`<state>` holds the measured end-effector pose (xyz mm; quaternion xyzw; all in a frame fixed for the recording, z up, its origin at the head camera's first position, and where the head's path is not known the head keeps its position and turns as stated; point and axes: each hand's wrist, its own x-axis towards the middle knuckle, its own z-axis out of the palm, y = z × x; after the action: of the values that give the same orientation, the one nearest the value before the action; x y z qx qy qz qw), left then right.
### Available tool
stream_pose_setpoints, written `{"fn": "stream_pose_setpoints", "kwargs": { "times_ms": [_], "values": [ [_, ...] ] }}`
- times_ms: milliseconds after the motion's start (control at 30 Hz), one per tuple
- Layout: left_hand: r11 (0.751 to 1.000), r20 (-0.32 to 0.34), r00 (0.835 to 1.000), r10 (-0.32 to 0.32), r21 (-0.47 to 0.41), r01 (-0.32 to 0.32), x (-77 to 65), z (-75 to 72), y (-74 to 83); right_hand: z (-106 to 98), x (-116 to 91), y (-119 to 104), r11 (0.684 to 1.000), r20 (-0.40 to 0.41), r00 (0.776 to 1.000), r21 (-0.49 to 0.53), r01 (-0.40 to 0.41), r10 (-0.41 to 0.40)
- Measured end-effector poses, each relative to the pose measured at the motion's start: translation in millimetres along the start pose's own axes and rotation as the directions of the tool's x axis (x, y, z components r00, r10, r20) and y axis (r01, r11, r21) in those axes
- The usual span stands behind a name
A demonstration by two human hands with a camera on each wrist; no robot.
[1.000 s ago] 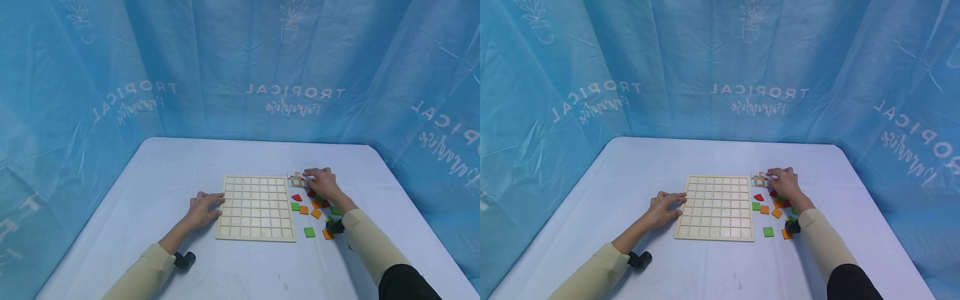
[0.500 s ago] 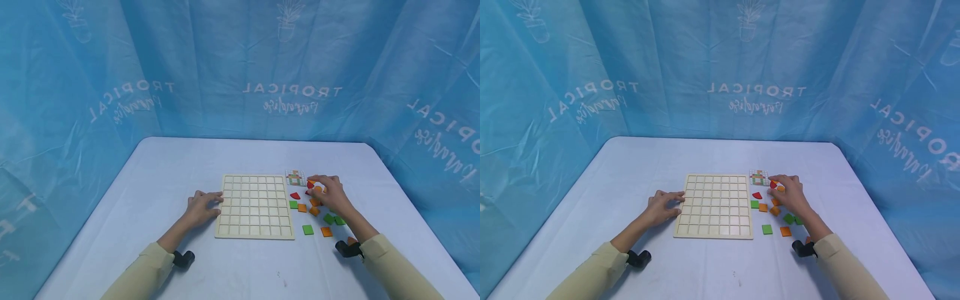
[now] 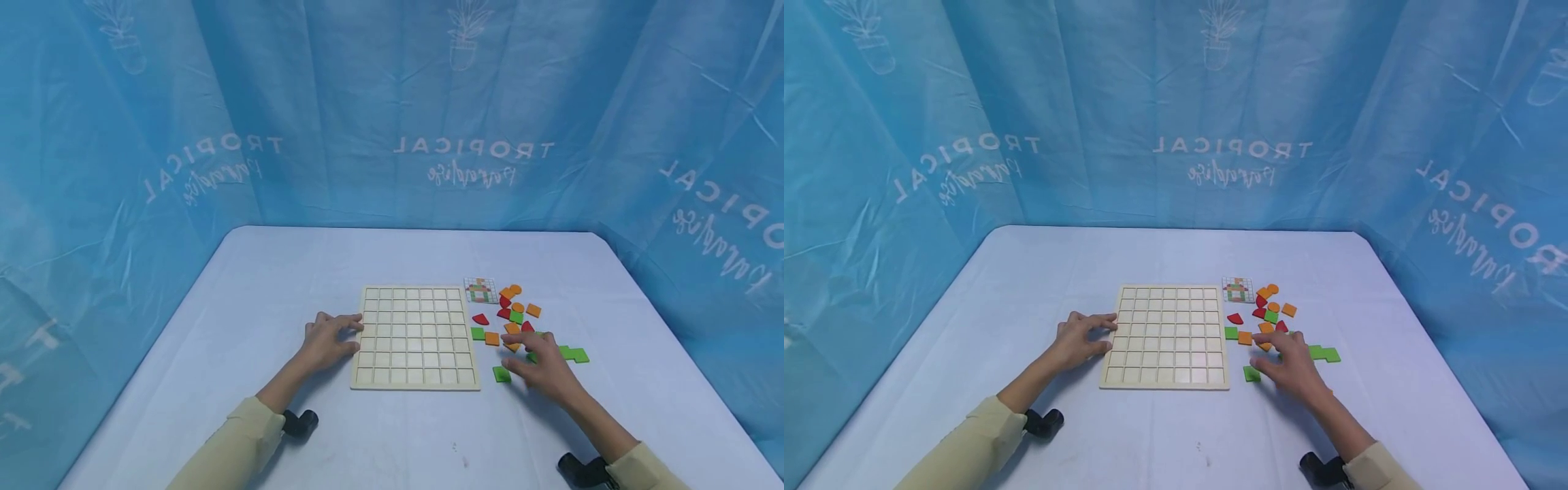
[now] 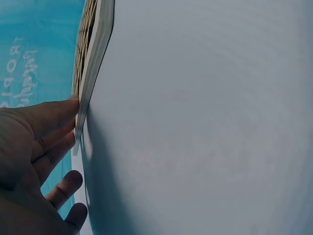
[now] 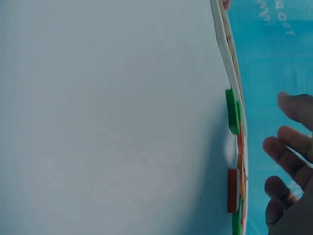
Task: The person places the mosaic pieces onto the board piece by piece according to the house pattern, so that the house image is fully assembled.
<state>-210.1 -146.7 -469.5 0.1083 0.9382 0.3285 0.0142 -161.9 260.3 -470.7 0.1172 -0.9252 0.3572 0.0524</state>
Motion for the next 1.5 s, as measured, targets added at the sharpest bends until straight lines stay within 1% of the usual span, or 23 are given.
{"fn": "stream_pose_setpoints", "kwargs": {
  "times_ms": [133, 233, 367, 500, 633, 867, 1100, 1333, 1500],
  "values": [
    [1.0, 0.001, 1.0, -0.008, -0.006, 0.008, 1.4, 1.3, -2.4, 4, -8, -1, 0.999, 0.009, 0.999, -0.019, 0.037, -0.036],
    [1.0, 0.003, 1.0, -0.007, -0.01, 0.007, 2.1, 2.5, -4.4, 7, -13, 0, 0.996, 0.013, 0.998, -0.071, 0.058, -0.058],
    [1.0, 0.007, 1.0, -0.001, -0.011, 0.001, 1.8, 3.4, -6.4, 12, -17, 2, 0.988, 0.013, 0.999, -0.146, 0.045, -0.044],
    [1.0, -0.001, 1.0, 0.028, -0.007, -0.028, 0.3, 3.2, -7.6, 13, -19, 1, 0.984, 0.025, 1.0, -0.175, 0.022, -0.018],
    [0.998, -0.007, 0.998, 0.062, 0.001, -0.062, -0.6, 2.3, -8.6, 13, -21, 0, 0.981, 0.035, 0.999, -0.194, 0.018, -0.011],
    [0.999, 0.023, 0.999, 0.042, -0.014, -0.041, 1.8, 0.1, -7.2, 13, -23, 2, 0.978, 0.048, 0.999, -0.206, 0.01, 0.0],
    [0.998, 0.032, 0.998, 0.059, -0.002, -0.059, 3.0, -0.2, -8.1, 14, -23, 2, 0.98, 0.043, 0.999, -0.2, 0.003, 0.006],
    [0.998, 0.034, 0.998, 0.055, 0.023, -0.056, 4.2, 0.2, -7.4, 13, -24, 1, 0.983, 0.042, 0.999, -0.182, 0.022, -0.015],
    [0.997, 0.036, 0.997, 0.067, 0.036, -0.068, 3.3, -0.6, -6.2, 14, -23, 1, 0.986, 0.04, 0.999, -0.167, 0.022, -0.016]
  ]
}}
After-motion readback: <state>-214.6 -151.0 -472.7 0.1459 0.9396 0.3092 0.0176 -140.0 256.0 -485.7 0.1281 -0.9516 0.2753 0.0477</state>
